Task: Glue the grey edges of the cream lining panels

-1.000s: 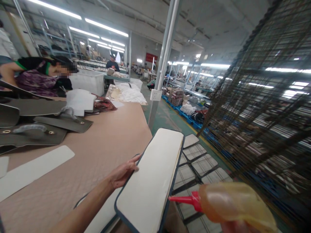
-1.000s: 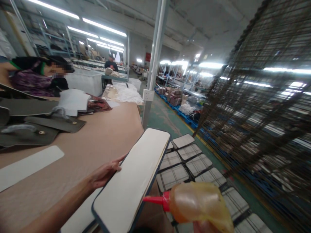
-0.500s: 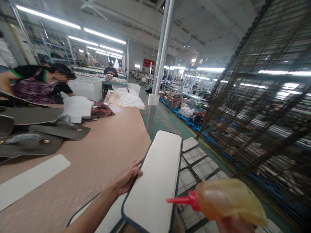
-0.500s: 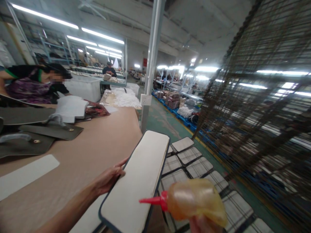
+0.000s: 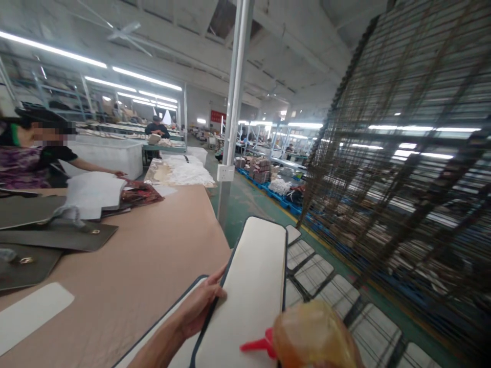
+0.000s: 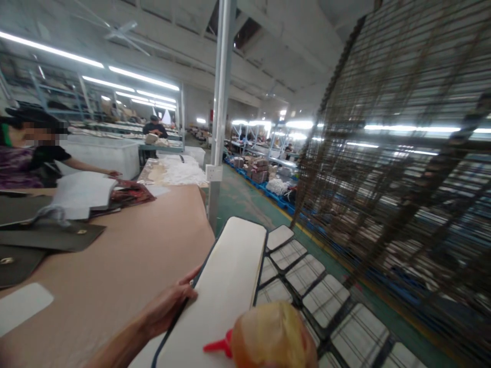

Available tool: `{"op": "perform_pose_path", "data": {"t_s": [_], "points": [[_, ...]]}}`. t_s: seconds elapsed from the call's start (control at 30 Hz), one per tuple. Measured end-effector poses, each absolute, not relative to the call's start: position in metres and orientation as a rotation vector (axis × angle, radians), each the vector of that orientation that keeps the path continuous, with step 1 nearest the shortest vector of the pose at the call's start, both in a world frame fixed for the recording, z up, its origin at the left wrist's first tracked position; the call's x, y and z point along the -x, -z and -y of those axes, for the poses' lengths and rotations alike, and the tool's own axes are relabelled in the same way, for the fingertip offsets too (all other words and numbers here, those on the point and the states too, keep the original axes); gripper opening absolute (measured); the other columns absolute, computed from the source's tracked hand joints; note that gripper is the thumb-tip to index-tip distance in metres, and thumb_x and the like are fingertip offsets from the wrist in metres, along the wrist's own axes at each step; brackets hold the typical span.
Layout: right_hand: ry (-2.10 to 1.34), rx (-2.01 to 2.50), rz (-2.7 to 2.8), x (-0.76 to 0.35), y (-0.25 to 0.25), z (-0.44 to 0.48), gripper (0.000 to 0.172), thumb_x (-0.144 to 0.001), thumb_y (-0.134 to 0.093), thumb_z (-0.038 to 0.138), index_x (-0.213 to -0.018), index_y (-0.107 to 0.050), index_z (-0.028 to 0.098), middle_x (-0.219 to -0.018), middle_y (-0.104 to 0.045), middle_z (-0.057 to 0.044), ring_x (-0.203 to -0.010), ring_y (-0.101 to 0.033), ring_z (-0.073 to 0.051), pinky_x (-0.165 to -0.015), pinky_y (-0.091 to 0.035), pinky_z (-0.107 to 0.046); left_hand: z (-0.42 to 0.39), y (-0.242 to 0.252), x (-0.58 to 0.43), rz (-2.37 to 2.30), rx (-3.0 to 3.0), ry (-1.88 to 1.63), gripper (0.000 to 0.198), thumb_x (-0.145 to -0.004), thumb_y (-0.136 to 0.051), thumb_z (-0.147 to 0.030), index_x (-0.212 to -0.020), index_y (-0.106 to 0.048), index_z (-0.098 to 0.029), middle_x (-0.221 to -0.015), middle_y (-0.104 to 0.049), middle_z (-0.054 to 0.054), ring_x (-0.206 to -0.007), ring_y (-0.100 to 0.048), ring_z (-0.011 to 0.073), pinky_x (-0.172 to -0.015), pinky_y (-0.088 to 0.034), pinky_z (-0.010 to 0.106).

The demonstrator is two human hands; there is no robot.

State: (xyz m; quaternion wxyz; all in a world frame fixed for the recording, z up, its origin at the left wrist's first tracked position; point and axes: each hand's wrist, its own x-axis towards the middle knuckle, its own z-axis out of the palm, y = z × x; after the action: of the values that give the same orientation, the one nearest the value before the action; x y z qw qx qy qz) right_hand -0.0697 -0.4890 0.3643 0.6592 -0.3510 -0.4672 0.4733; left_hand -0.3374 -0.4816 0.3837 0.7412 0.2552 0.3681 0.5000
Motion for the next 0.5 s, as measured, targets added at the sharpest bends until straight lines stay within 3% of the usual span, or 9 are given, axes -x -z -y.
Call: {"op": "perform_pose_path", "data": {"t_s": [0.13, 0.23, 0.4, 0.5], "points": [[-0.95, 0.768, 0.864, 0.055, -0.399, 0.458, 0.061, -0.05, -0.086, 0.033, -0.106, -0.064, 0.03, -0.101, -0.069, -0.002, -0.093, -0.064, -0.022, -0.084, -0.052, -0.033, 0.484, -0.384, 0.318, -0.787, -0.592, -1.024, 0.102, -0.059, -0.05, -0.003, -0.149, -0.01, -0.027, -0.105, -0.07, 0.006, -0.058, -0.067, 0.0181, -0.051, -0.053, 0.028], [-0.917, 0.789, 0.812, 0.045, -0.401, 0.458, 0.061, -0.043, -0.088, 0.024, -0.1, -0.066, 0.029, -0.095, -0.07, -0.001, -0.088, -0.065, -0.019, -0.078, -0.052, -0.025, 0.486, -0.384, 0.304, -0.789, -0.584, -1.001, 0.1, -0.06, -0.051, -0.004, -0.149, -0.012, -0.026, -0.104, -0.07, 0.006, -0.06, -0.067, 0.019, -0.053, -0.053, 0.028], [-1.082, 0.842, 0.845, 0.038, -0.373, 0.49, 0.071, -0.039, -0.087, 0.04, -0.105, -0.064, 0.026, -0.091, -0.071, -0.004, -0.081, -0.066, -0.025, -0.069, -0.055, -0.029, 0.49, -0.38, 0.289, -0.824, -0.555, -0.987, 0.1, -0.059, -0.054, -0.007, -0.149, -0.013, -0.026, -0.104, -0.071, 0.006, -0.063, -0.068, 0.0204, -0.055, -0.053, 0.029], [-0.981, 0.811, 0.774, 0.021, -0.391, 0.477, 0.057, -0.043, -0.088, 0.025, -0.095, -0.066, 0.027, -0.085, -0.07, 0.001, -0.077, -0.065, -0.018, -0.072, -0.053, -0.025, 0.495, -0.379, 0.277, -0.812, -0.569, -0.966, 0.1, -0.057, -0.053, -0.006, -0.148, -0.019, -0.027, -0.104, -0.071, 0.006, -0.063, -0.068, 0.0211, -0.054, -0.052, 0.028]]}}
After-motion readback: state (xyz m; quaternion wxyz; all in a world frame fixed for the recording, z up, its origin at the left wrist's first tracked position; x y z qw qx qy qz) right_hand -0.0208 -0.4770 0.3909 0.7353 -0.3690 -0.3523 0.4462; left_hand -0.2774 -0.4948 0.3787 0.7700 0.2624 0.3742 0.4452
